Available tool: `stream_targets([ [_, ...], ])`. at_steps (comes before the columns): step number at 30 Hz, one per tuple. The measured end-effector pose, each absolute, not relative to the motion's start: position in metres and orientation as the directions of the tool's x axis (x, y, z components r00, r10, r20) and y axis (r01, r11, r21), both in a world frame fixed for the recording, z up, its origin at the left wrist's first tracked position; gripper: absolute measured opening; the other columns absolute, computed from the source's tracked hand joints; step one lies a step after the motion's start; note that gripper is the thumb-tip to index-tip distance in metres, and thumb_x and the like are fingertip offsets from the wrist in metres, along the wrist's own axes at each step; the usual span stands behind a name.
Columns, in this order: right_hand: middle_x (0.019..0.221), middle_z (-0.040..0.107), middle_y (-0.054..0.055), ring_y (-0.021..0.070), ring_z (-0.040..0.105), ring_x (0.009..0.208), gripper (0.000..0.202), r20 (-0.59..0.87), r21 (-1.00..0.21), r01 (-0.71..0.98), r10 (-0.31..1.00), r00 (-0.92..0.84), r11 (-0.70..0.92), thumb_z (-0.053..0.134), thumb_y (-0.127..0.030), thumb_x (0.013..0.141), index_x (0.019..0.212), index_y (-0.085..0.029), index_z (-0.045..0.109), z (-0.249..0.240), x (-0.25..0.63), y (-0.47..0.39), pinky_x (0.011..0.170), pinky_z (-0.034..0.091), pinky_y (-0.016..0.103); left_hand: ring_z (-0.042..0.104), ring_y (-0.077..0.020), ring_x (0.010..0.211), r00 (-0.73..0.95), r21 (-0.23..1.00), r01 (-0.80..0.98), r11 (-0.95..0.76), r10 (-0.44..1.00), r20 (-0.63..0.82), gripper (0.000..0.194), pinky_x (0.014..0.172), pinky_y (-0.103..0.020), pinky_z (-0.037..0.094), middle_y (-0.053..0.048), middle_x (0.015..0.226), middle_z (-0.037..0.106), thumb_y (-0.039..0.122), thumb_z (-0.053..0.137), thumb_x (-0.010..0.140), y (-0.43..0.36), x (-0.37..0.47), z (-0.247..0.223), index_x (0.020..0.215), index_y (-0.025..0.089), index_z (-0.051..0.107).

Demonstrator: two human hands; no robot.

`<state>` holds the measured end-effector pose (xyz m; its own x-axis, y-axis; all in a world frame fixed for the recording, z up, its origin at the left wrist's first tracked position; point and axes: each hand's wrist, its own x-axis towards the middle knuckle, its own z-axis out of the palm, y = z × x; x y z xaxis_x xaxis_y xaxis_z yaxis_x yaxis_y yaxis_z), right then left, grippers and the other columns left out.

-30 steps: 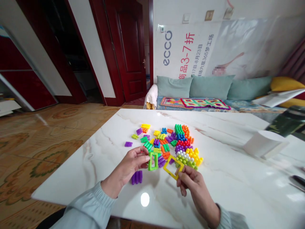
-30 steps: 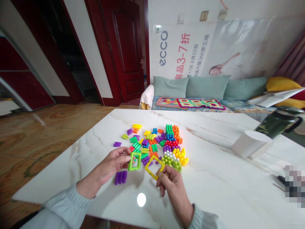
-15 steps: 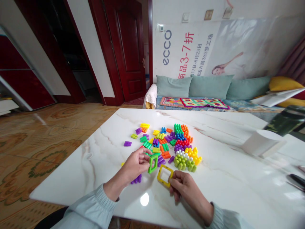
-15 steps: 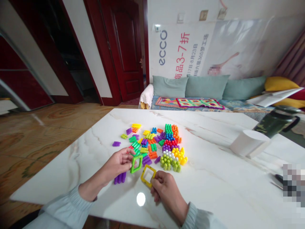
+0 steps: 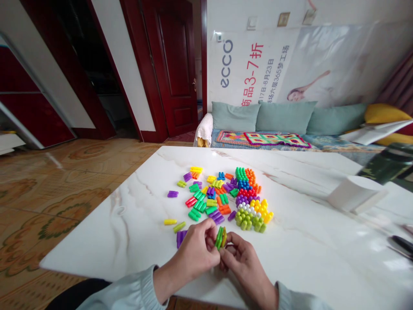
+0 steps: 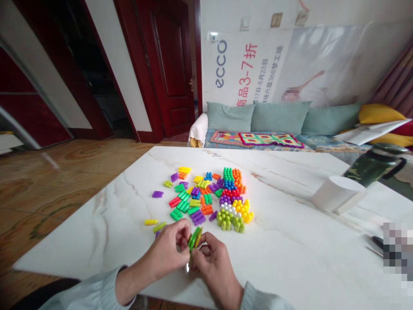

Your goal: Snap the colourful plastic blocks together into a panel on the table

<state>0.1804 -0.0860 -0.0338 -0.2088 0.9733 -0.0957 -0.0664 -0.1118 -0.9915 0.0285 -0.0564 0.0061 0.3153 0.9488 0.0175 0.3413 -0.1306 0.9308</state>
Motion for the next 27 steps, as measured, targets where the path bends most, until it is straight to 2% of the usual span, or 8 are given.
stream_targets([
  [5, 0.063, 0.063, -0.001, 0.0114, 0.057, 0.057, 0.022, -0.031, -0.999, 0.037, 0.975, -0.219, -0.024, 0.068, -0.030, 0.077, 0.091, -0.017, 0.058, -0.030, 0.179, -0.093, 0.054, 0.043, 0.020, 0.037, -0.0063, 0.051, 0.297, 0.947, 0.309, -0.087, 0.955, -0.009, 0.024, 0.046, -0.019, 0.026, 0.008, 0.055, 0.040, 0.004, 0.048, 0.049, -0.060, 0.032, 0.008, 0.062, 0.021, 0.037],
  [9, 0.059, 0.062, -0.002, 0.0112, 0.054, 0.053, 0.011, -0.032, -0.989, 0.146, 0.984, -0.177, -0.006, 0.064, -0.024, 0.075, 0.084, -0.017, 0.063, -0.025, 0.180, -0.093, 0.052, 0.041, 0.020, 0.040, -0.0072, 0.051, 0.340, 0.967, 0.254, -0.032, 0.939, -0.059, 0.022, 0.046, -0.020, 0.030, 0.007, 0.057, 0.045, 0.005, 0.049, 0.051, -0.059, 0.030, 0.008, 0.064, 0.020, 0.041],
  [12, 0.059, 0.060, -0.002, 0.0107, 0.050, 0.053, 0.007, -0.018, -0.979, 0.201, 0.988, -0.154, 0.013, 0.061, -0.020, 0.072, 0.077, -0.017, 0.064, -0.023, 0.181, -0.093, 0.051, 0.039, 0.020, 0.040, -0.0081, 0.052, 0.366, 0.948, 0.306, -0.088, 0.930, -0.032, 0.022, 0.046, -0.020, 0.029, 0.006, 0.057, 0.046, 0.005, 0.050, 0.051, -0.061, 0.028, 0.007, 0.063, 0.021, 0.041],
  [17, 0.058, 0.052, -0.003, 0.0089, 0.042, 0.054, 0.006, 0.013, -0.960, 0.276, 0.989, -0.145, 0.053, 0.057, -0.018, 0.073, 0.070, -0.016, 0.062, -0.025, 0.188, -0.088, 0.050, 0.033, 0.020, 0.044, -0.0104, 0.051, 0.384, 0.775, 0.540, -0.328, 0.916, 0.120, 0.020, 0.047, -0.022, 0.030, 0.005, 0.055, 0.048, 0.005, 0.053, 0.056, -0.055, 0.018, 0.007, 0.063, 0.021, 0.044],
  [20, 0.051, 0.043, -0.006, 0.0080, 0.039, 0.048, 0.011, -0.031, -0.940, 0.338, 0.984, -0.173, 0.030, 0.058, -0.017, 0.073, 0.062, -0.017, 0.055, -0.022, 0.195, -0.076, 0.046, 0.029, 0.021, 0.051, -0.0128, 0.054, 0.365, 0.677, 0.616, -0.403, 0.908, 0.208, 0.018, 0.052, -0.024, 0.037, 0.003, 0.060, 0.055, 0.005, 0.053, 0.062, -0.041, 0.008, 0.006, 0.068, 0.022, 0.051],
  [22, 0.051, 0.044, -0.005, 0.0088, 0.042, 0.048, 0.014, 0.024, -0.916, 0.389, 0.981, -0.191, 0.098, 0.059, -0.018, 0.074, 0.060, -0.018, 0.054, -0.017, 0.199, -0.065, 0.046, 0.031, 0.021, 0.058, -0.0153, 0.061, 0.340, 0.631, 0.638, -0.441, 0.897, 0.284, 0.019, 0.060, -0.026, 0.044, 0.000, 0.067, 0.062, 0.005, 0.051, 0.067, -0.029, 0.002, 0.005, 0.073, 0.022, 0.056],
  [25, 0.086, 0.065, 0.005, 0.0139, 0.059, 0.066, 0.008, 0.224, -0.875, 0.386, 0.952, -0.211, 0.291, 0.059, -0.019, 0.077, 0.078, -0.018, 0.067, -0.011, 0.205, -0.049, 0.057, 0.047, 0.024, 0.066, -0.0217, 0.092, 0.354, 0.587, 0.620, -0.521, 0.853, 0.383, 0.027, 0.086, -0.034, 0.050, -0.006, 0.097, 0.071, 0.005, 0.048, 0.075, -0.014, -0.004, 0.006, 0.087, 0.022, 0.065],
  [27, 0.123, 0.060, 0.012, 0.0176, 0.065, 0.082, 0.026, 0.314, -0.863, 0.347, 0.928, -0.200, 0.367, 0.058, -0.022, 0.081, 0.104, -0.020, 0.069, -0.008, 0.209, -0.044, 0.068, 0.055, 0.029, 0.057, -0.0256, 0.120, 0.386, 0.575, 0.610, -0.546, 0.838, 0.386, 0.032, 0.104, -0.039, 0.043, -0.008, 0.124, 0.065, 0.008, 0.051, 0.078, -0.009, -0.006, 0.008, 0.100, 0.023, 0.068],
])
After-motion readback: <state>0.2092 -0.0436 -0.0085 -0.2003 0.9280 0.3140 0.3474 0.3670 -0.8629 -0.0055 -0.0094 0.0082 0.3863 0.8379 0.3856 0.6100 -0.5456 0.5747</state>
